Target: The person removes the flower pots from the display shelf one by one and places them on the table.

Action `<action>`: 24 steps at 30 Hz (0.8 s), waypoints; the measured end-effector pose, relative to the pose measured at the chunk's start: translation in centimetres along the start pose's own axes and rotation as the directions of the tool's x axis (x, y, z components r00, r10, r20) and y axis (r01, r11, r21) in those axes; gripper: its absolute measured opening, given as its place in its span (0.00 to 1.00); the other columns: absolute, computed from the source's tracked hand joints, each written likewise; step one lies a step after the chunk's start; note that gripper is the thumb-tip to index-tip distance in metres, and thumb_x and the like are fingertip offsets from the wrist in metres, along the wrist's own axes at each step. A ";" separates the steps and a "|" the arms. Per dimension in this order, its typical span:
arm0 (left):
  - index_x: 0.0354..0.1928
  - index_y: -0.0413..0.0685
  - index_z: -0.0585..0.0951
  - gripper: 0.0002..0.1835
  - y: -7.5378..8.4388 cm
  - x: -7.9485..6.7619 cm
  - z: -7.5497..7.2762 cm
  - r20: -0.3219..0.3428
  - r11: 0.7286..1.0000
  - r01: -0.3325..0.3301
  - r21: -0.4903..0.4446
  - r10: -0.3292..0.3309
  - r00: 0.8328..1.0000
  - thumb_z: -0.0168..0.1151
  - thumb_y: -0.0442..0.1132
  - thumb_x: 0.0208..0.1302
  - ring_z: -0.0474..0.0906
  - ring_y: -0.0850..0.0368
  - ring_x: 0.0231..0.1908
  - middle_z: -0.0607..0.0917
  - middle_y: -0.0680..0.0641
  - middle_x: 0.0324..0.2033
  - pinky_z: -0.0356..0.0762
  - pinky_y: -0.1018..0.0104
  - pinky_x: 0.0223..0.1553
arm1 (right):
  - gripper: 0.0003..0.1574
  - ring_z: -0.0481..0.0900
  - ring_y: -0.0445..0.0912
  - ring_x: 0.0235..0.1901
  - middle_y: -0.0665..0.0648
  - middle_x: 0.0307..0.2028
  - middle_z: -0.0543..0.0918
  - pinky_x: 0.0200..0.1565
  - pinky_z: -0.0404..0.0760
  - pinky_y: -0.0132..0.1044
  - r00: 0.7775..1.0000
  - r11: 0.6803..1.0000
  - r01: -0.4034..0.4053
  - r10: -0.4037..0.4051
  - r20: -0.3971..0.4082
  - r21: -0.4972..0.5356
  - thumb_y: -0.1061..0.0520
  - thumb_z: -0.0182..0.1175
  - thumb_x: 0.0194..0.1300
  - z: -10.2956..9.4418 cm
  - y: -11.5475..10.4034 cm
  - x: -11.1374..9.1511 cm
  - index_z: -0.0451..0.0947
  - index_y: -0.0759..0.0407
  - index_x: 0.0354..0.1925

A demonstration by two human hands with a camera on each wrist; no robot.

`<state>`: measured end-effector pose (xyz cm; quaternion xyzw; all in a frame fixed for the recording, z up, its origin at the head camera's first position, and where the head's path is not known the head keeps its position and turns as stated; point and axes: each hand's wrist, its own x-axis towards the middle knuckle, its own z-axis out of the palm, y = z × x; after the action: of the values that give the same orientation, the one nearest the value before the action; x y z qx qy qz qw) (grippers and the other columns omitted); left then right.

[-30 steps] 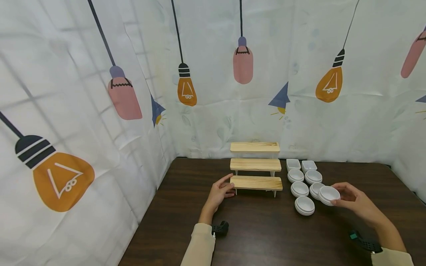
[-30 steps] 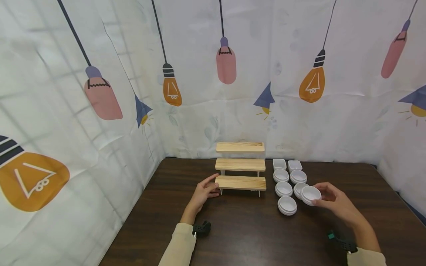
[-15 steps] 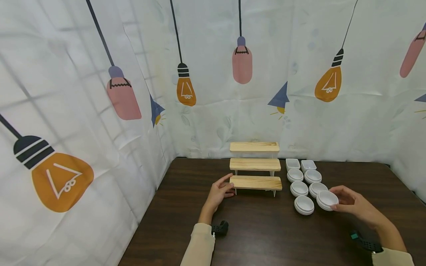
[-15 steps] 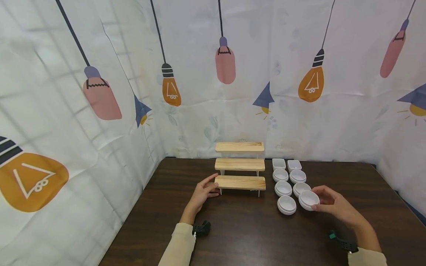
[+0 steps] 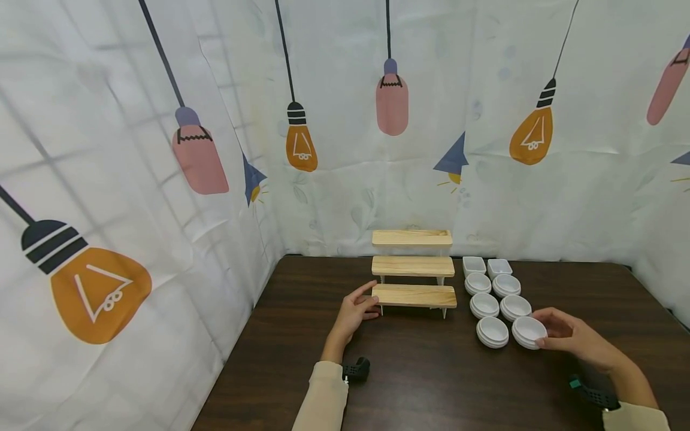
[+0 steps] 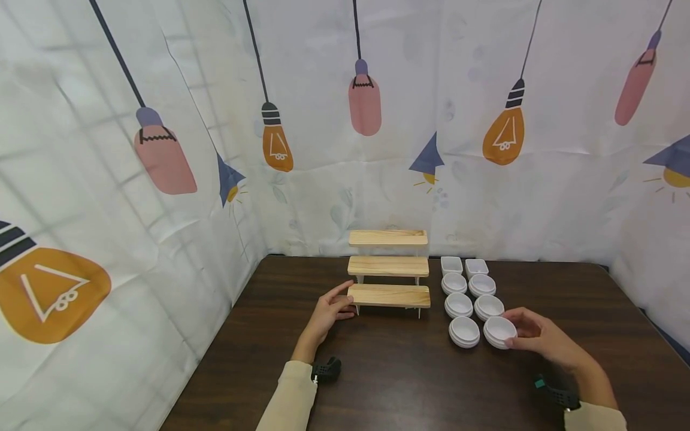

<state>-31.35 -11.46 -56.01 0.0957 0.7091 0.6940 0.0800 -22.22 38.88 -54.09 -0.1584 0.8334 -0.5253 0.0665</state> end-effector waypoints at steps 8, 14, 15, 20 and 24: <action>0.74 0.52 0.71 0.29 0.1 0.0 0.0 0.005 1.000 -0.005 -0.010 0.005 1.000 0.62 0.44 0.74 0.87 0.43 0.46 0.86 0.41 0.49 0.88 0.54 0.50 | 0.13 0.83 0.34 0.44 0.42 0.45 0.86 0.42 0.84 0.29 0.999 1.000 -0.005 0.005 -0.043 -0.002 0.65 0.58 0.74 -0.4 0.6 -0.1 0.77 0.69 0.54; 0.74 0.54 0.72 0.29 0.0 0.0 0.0 0.004 1.000 0.005 -0.006 -0.005 1.000 0.63 0.44 0.74 0.87 0.44 0.46 0.86 0.43 0.48 0.88 0.55 0.49 | 0.14 0.83 0.34 0.45 0.42 0.46 0.86 0.43 0.83 0.28 0.998 0.999 -0.045 0.044 -0.047 -0.014 0.62 0.58 0.75 -0.4 0.5 0.0 0.76 0.69 0.55; 0.74 0.54 0.72 0.29 0.0 0.0 -0.1 0.005 1.000 0.005 -0.005 -0.005 1.000 0.63 0.45 0.74 0.87 0.44 0.46 0.86 0.43 0.48 0.88 0.55 0.50 | 0.14 0.83 0.34 0.45 0.43 0.46 0.86 0.43 0.83 0.28 0.998 0.999 -0.049 0.048 -0.048 -0.016 0.62 0.58 0.75 -0.4 0.4 0.0 0.76 0.68 0.55; 0.74 0.55 0.72 0.28 0.0 0.0 0.0 0.004 1.000 0.004 -0.004 -0.004 1.000 0.63 0.45 0.74 0.87 0.44 0.46 0.86 0.42 0.48 0.88 0.55 0.50 | 0.15 0.83 0.36 0.44 0.43 0.45 0.85 0.42 0.82 0.28 0.998 0.998 -0.059 0.059 -0.036 -0.014 0.62 0.59 0.74 -0.2 -0.1 0.1 0.75 0.69 0.54; 0.74 0.54 0.72 0.29 0.0 0.0 0.0 0.005 1.000 0.005 0.002 -0.005 1.000 0.62 0.44 0.74 0.87 0.44 0.46 0.86 0.40 0.49 0.88 0.54 0.50 | 0.13 0.82 0.39 0.41 0.43 0.42 0.83 0.40 0.82 0.30 0.998 0.998 -0.060 0.060 -0.019 -0.009 0.61 0.59 0.74 0.1 -0.3 0.3 0.76 0.68 0.53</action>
<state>-31.37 -11.49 -56.00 0.0960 0.7097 0.6929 0.0835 -22.40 38.61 -53.85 -0.1288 0.8409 -0.5204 0.0736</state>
